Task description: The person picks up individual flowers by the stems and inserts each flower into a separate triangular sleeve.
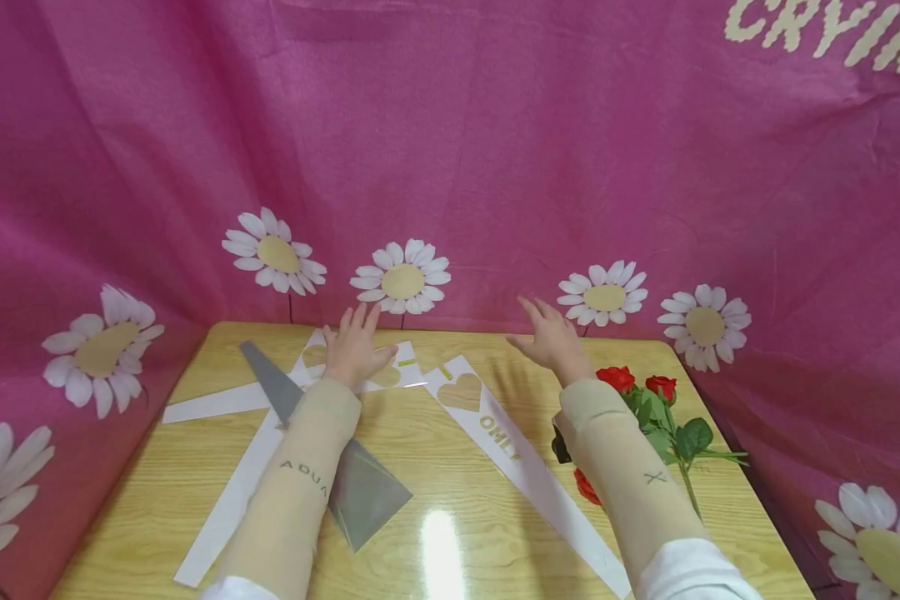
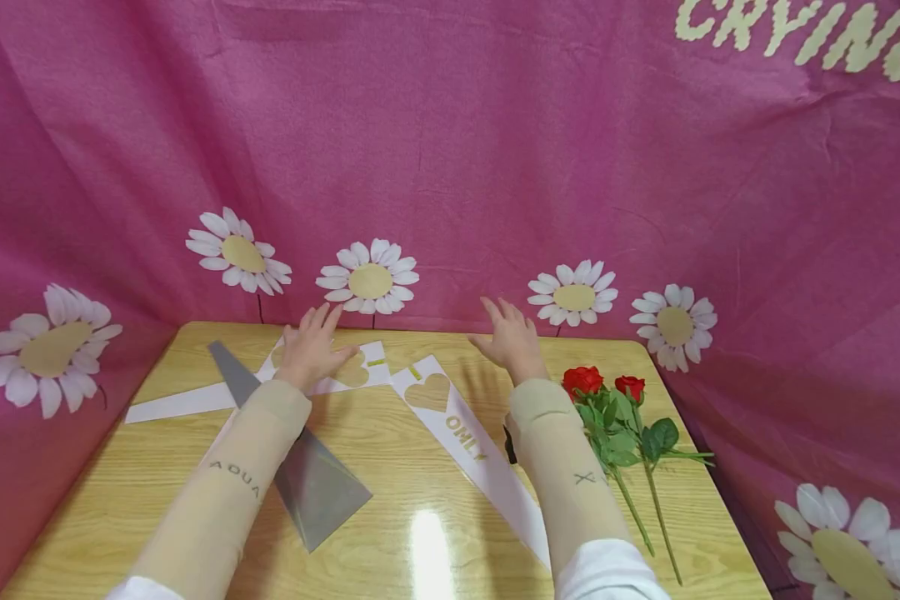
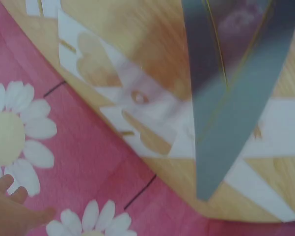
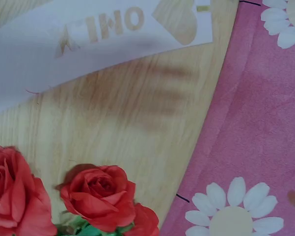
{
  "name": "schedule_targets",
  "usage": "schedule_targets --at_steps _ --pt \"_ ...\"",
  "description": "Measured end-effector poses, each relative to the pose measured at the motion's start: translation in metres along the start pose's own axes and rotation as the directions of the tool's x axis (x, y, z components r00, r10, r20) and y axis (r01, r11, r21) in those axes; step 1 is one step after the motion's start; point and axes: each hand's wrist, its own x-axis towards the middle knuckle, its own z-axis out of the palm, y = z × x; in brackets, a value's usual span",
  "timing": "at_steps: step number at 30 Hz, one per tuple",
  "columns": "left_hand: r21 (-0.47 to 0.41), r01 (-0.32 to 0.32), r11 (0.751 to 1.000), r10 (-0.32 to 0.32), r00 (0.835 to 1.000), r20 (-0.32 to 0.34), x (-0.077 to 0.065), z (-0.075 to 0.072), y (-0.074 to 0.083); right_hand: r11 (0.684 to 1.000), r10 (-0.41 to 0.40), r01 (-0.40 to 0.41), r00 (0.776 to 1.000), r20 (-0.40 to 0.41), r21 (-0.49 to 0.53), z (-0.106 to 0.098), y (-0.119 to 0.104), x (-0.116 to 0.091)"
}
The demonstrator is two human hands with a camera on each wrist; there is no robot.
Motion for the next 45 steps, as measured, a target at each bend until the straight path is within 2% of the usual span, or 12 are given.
schedule_targets --at_steps 6,15,19,24,28,31,32,35,38,39,42,45 --pt "-0.138 -0.001 0.990 -0.009 0.998 -0.068 -0.005 0.030 0.012 0.996 -0.070 0.071 0.997 -0.037 0.045 0.019 0.000 -0.004" --pt "-0.342 0.014 0.940 -0.065 0.988 -0.140 -0.022 0.083 0.042 0.986 -0.112 0.119 0.992 -0.061 0.116 0.062 -0.001 -0.011" --pt "-0.459 0.105 0.882 -0.161 0.983 -0.083 -0.031 0.099 0.061 0.987 -0.066 0.069 0.998 -0.025 0.148 0.079 -0.002 -0.016" --pt "-0.521 0.213 0.826 -0.263 0.965 -0.022 -0.040 0.113 0.078 0.980 0.032 -0.046 0.997 0.075 0.192 0.099 -0.001 -0.026" --pt "-0.574 0.333 0.748 -0.348 0.933 0.089 -0.043 0.116 0.088 0.972 0.091 -0.116 0.987 0.129 0.202 0.110 0.002 -0.034" --pt "-0.593 0.412 0.692 -0.397 0.903 0.164 -0.038 0.130 0.091 0.970 0.119 -0.144 0.984 0.136 0.196 0.115 0.004 -0.037" --pt "-0.597 0.399 0.695 -0.410 0.903 0.127 -0.033 0.148 0.088 0.968 0.128 -0.154 0.982 0.138 0.196 0.117 0.004 -0.038" --pt "-0.587 0.432 0.685 -0.431 0.890 0.152 -0.028 0.165 0.088 0.965 0.162 -0.189 0.975 0.152 0.182 0.122 0.003 -0.040" --pt "-0.593 0.466 0.657 -0.457 0.871 0.179 -0.034 0.159 0.096 0.959 0.205 -0.233 0.963 0.172 0.163 0.127 0.002 -0.042" --pt "-0.588 0.503 0.633 -0.464 0.855 0.233 -0.040 0.141 0.103 0.958 0.214 -0.242 0.961 0.173 0.155 0.129 0.002 -0.042" --pt "-0.604 0.521 0.603 -0.489 0.840 0.235 -0.053 0.121 0.117 0.953 0.238 -0.265 0.955 0.175 0.150 0.131 0.000 -0.043" --pt "-0.646 0.520 0.560 -0.498 0.833 0.239 -0.059 0.117 0.126 0.948 0.249 -0.274 0.955 0.164 0.161 0.132 -0.002 -0.043"
